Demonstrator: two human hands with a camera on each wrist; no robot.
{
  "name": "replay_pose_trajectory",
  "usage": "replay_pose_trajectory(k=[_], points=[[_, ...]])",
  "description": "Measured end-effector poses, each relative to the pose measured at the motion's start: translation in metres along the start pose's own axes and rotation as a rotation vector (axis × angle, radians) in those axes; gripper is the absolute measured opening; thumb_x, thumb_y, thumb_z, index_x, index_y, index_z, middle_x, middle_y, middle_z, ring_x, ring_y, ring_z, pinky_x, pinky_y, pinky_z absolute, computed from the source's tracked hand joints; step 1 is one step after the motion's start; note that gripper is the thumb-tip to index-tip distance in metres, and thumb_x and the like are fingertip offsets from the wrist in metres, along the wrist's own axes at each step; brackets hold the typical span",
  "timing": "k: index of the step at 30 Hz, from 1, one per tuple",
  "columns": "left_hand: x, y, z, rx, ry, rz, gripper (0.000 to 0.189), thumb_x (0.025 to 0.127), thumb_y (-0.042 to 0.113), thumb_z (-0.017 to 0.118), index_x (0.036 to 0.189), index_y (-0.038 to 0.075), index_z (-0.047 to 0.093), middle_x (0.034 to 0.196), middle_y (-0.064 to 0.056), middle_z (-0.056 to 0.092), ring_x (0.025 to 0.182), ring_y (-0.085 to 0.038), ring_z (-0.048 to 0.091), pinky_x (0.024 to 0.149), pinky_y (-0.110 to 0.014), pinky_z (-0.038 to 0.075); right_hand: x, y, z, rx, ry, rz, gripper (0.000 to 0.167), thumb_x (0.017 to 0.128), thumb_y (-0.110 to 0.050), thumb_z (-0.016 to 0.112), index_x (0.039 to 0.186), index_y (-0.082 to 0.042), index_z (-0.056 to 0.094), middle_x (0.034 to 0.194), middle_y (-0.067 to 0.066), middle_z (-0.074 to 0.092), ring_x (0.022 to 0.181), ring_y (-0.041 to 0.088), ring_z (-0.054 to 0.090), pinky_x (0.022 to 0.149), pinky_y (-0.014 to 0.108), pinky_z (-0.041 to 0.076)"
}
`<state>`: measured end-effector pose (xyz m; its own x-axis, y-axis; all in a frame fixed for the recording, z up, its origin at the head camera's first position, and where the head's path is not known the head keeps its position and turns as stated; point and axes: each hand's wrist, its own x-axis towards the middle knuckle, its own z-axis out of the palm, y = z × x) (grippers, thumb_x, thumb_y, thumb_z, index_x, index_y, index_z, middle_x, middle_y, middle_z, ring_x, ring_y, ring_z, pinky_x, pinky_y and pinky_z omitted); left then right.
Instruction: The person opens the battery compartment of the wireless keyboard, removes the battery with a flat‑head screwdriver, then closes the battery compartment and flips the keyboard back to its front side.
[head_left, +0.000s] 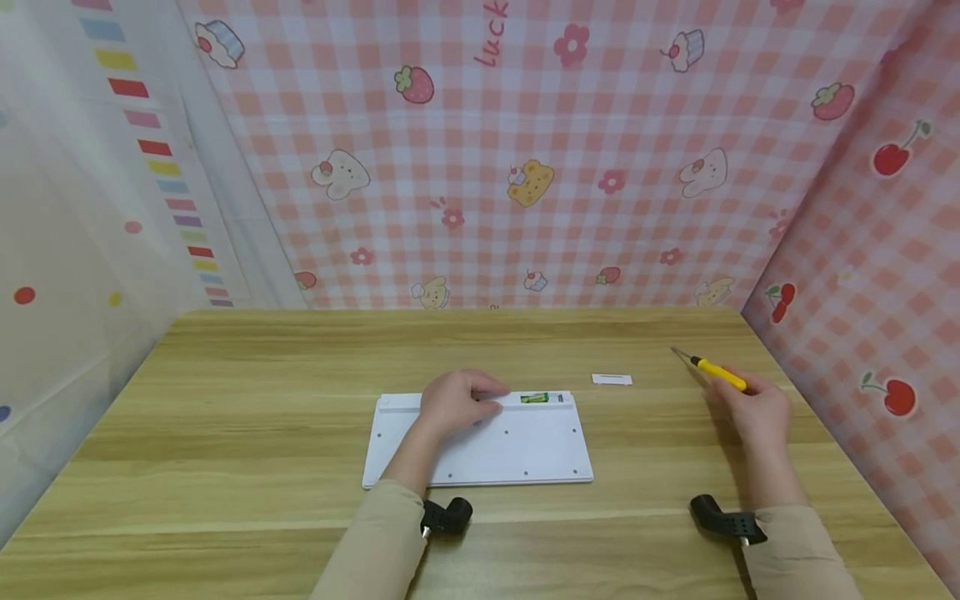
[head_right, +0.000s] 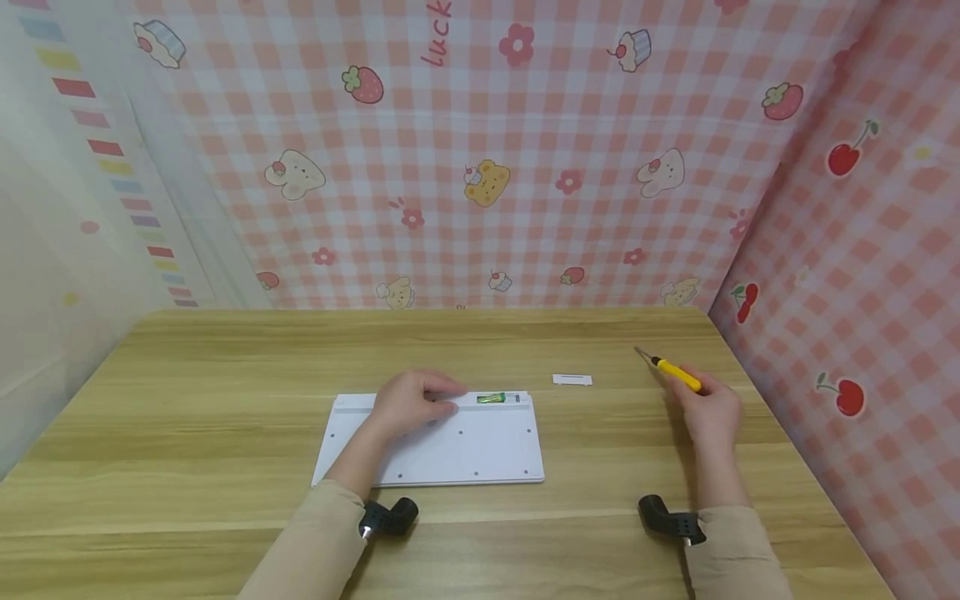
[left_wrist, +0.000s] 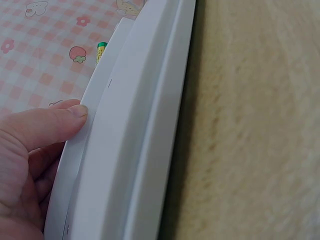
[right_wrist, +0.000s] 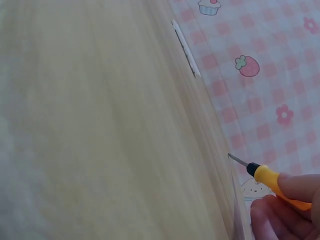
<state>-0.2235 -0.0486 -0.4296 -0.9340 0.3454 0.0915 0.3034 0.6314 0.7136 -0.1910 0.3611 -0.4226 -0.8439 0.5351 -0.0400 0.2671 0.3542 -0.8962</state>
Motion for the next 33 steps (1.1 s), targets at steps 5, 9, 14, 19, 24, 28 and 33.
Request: replay_pose_trajectory(k=[5,9,14,19,24,28,33], points=[[0.0,-0.001,0.0,0.0,0.003,0.006,0.022,0.084,0.018,0.079,0.105,0.024,0.08,0.113,0.006,0.072,0.099,-0.012,0.067,0.088,-0.036,0.048,0.002,0.004,-0.001,-0.205,-0.014,-0.052,0.05,0.095,-0.031,0.067,0.134,-0.001,0.061,0.126,0.025,0.059,0.073,0.007,0.057,0.057,0.014,0.046],[0.0,-0.002,0.0,0.003,0.001,0.011,0.023,0.084,0.018,0.078,0.106,0.024,0.08,0.113,0.005,0.072,0.099,-0.012,0.067,0.086,-0.035,0.049,0.003,0.005,-0.003,-0.289,-0.058,-0.061,0.056,0.095,-0.038,0.066,0.134,0.001,0.059,0.133,0.027,0.055,0.101,0.031,0.055,0.064,0.021,0.042],[0.0,-0.002,0.0,0.006,0.002,0.012,0.023,0.084,0.018,0.079,0.106,0.024,0.08,0.113,0.006,0.072,0.099,-0.011,0.067,0.086,-0.035,0.049,0.004,0.008,-0.003,-0.358,-0.096,-0.086,0.058,0.094,-0.04,0.066,0.135,0.001,0.058,0.137,0.029,0.052,0.115,0.042,0.05,0.076,0.036,0.043],[0.0,-0.001,0.0,0.006,0.004,0.008,0.022,0.084,0.018,0.079,0.105,0.024,0.08,0.113,0.006,0.072,0.101,-0.012,0.066,0.088,-0.036,0.048,0.006,0.012,-0.003,-0.452,-0.136,-0.139,0.058,0.093,-0.042,0.067,0.133,0.0,0.059,0.136,0.031,0.051,0.12,0.049,0.048,0.09,0.052,0.042],[-0.001,0.0,0.0,0.009,0.007,0.005,0.022,0.084,0.018,0.079,0.105,0.024,0.08,0.115,0.005,0.071,0.105,-0.014,0.065,0.091,-0.037,0.048,0.005,0.012,-0.001,-0.509,-0.166,-0.195,0.057,0.093,-0.04,0.068,0.133,0.0,0.059,0.133,0.033,0.052,0.116,0.051,0.05,0.088,0.056,0.042],[-0.001,0.001,0.0,0.006,0.008,0.001,0.022,0.084,0.018,0.079,0.106,0.024,0.08,0.115,0.005,0.071,0.105,-0.014,0.066,0.091,-0.037,0.048,0.005,0.012,0.0,-0.523,-0.172,-0.213,0.058,0.094,-0.039,0.067,0.134,0.001,0.058,0.131,0.033,0.053,0.115,0.051,0.05,0.088,0.057,0.042],[-0.001,0.001,0.0,0.009,0.006,0.011,0.022,0.084,0.017,0.079,0.106,0.024,0.08,0.114,0.005,0.071,0.102,-0.013,0.066,0.089,-0.036,0.048,0.004,0.011,-0.001,-0.55,-0.182,-0.228,0.064,0.093,-0.045,0.067,0.137,0.0,0.055,0.13,0.032,0.055,0.114,0.05,0.051,0.086,0.056,0.042]])
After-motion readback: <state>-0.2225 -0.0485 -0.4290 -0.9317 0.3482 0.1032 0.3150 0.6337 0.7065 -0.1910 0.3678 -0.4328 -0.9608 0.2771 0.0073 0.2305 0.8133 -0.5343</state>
